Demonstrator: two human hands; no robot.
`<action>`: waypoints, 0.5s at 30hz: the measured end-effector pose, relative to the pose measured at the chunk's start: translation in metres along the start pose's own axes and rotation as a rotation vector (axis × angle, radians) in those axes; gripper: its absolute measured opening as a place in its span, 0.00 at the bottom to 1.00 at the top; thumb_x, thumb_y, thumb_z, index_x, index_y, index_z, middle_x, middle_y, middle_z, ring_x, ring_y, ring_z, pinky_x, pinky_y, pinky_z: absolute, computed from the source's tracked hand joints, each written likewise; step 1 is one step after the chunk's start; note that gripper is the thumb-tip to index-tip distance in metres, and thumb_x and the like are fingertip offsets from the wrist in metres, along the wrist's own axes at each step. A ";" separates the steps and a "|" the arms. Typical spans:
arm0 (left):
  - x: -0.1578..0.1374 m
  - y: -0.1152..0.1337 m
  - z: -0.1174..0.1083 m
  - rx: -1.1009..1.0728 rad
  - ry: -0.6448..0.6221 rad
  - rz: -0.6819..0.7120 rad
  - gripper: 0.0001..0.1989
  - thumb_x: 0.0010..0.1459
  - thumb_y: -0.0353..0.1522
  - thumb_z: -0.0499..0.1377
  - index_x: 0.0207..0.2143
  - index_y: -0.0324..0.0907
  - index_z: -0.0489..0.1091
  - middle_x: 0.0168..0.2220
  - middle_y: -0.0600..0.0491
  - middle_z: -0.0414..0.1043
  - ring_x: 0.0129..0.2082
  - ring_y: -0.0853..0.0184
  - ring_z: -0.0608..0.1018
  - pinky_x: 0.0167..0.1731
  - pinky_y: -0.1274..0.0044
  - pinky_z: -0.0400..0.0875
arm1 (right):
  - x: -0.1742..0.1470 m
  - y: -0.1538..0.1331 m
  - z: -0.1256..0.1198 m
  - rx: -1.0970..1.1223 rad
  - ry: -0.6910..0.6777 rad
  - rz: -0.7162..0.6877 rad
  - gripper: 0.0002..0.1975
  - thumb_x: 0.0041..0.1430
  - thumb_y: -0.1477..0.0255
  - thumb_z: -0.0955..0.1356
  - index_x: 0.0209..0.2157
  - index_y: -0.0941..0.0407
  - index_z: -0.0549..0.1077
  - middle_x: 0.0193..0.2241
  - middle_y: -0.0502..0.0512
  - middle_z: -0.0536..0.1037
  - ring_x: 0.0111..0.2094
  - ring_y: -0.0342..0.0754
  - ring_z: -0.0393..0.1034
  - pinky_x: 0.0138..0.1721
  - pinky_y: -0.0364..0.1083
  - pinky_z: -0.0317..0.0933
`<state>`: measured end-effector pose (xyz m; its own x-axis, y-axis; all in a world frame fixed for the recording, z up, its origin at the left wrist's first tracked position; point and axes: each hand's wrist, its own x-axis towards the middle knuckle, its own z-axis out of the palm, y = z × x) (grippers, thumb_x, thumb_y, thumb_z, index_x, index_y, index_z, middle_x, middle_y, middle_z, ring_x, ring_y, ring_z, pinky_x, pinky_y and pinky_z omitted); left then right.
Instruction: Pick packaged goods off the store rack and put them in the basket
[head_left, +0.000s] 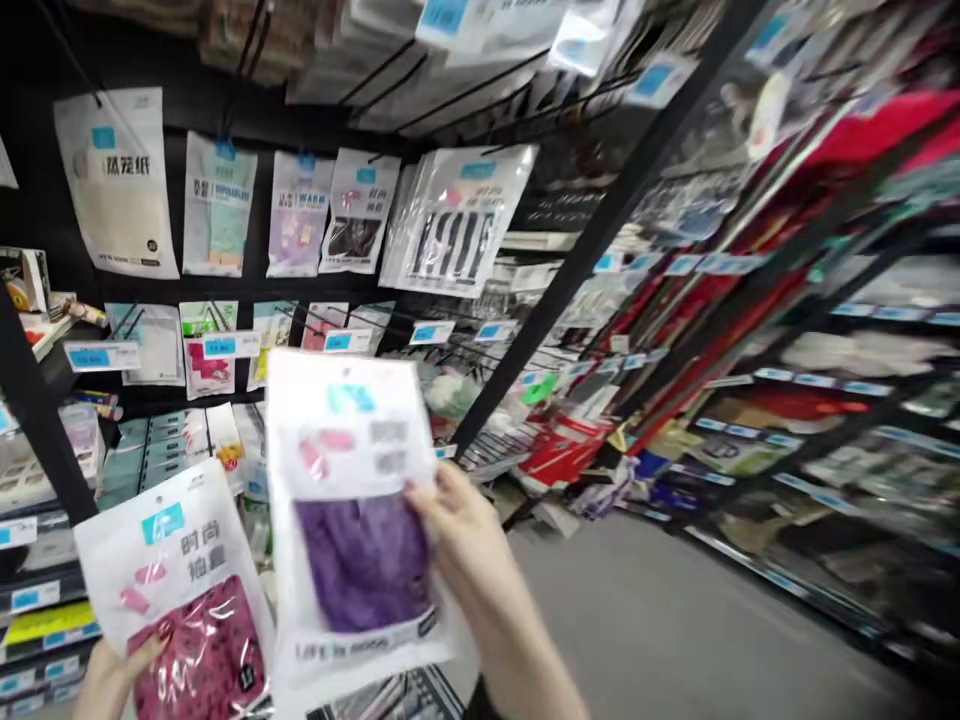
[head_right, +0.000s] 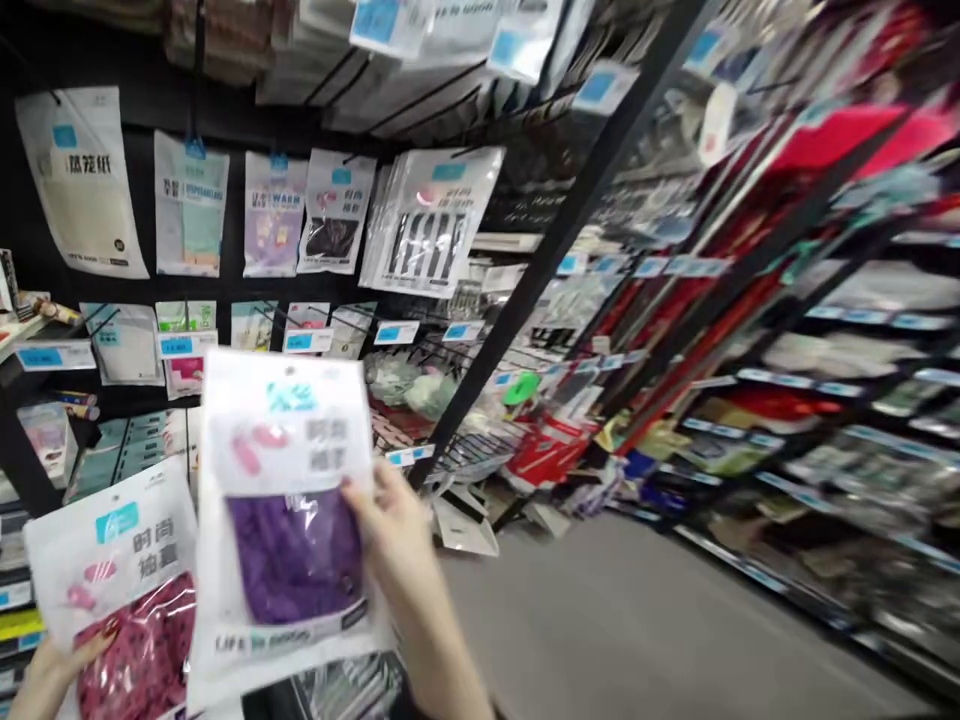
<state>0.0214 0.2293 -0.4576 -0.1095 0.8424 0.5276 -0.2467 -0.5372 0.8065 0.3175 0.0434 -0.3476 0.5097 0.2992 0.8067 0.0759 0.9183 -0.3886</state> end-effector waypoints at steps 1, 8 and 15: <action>0.002 -0.001 -0.001 0.018 -0.035 0.017 0.22 0.35 0.38 0.69 0.36 0.39 0.74 0.35 0.47 0.78 0.44 0.48 0.75 0.47 0.63 0.68 | -0.016 0.031 0.011 0.003 -0.101 0.109 0.22 0.39 0.62 0.76 0.34 0.57 0.69 0.32 0.56 0.78 0.31 0.49 0.72 0.33 0.47 0.65; 0.006 0.002 -0.004 0.121 -0.225 0.010 0.12 0.34 0.32 0.65 0.26 0.37 0.75 0.28 0.48 0.78 0.34 0.53 0.77 0.34 0.70 0.72 | -0.083 0.154 0.052 -0.070 -0.249 0.309 0.17 0.50 0.59 0.70 0.35 0.57 0.68 0.38 0.58 0.76 0.43 0.54 0.70 0.44 0.50 0.62; -0.003 -0.015 -0.015 0.085 -0.166 -0.151 0.12 0.32 0.31 0.67 0.25 0.37 0.75 0.22 0.48 0.75 0.27 0.54 0.77 0.25 0.71 0.71 | -0.113 0.166 0.056 -0.030 -0.319 0.457 0.22 0.49 0.62 0.71 0.43 0.56 0.63 0.44 0.59 0.74 0.47 0.55 0.68 0.46 0.51 0.61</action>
<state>0.0113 0.2349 -0.4752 0.0839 0.8989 0.4300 -0.1652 -0.4130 0.8956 0.2245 0.1765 -0.4786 0.2119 0.7331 0.6462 -0.0655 0.6704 -0.7391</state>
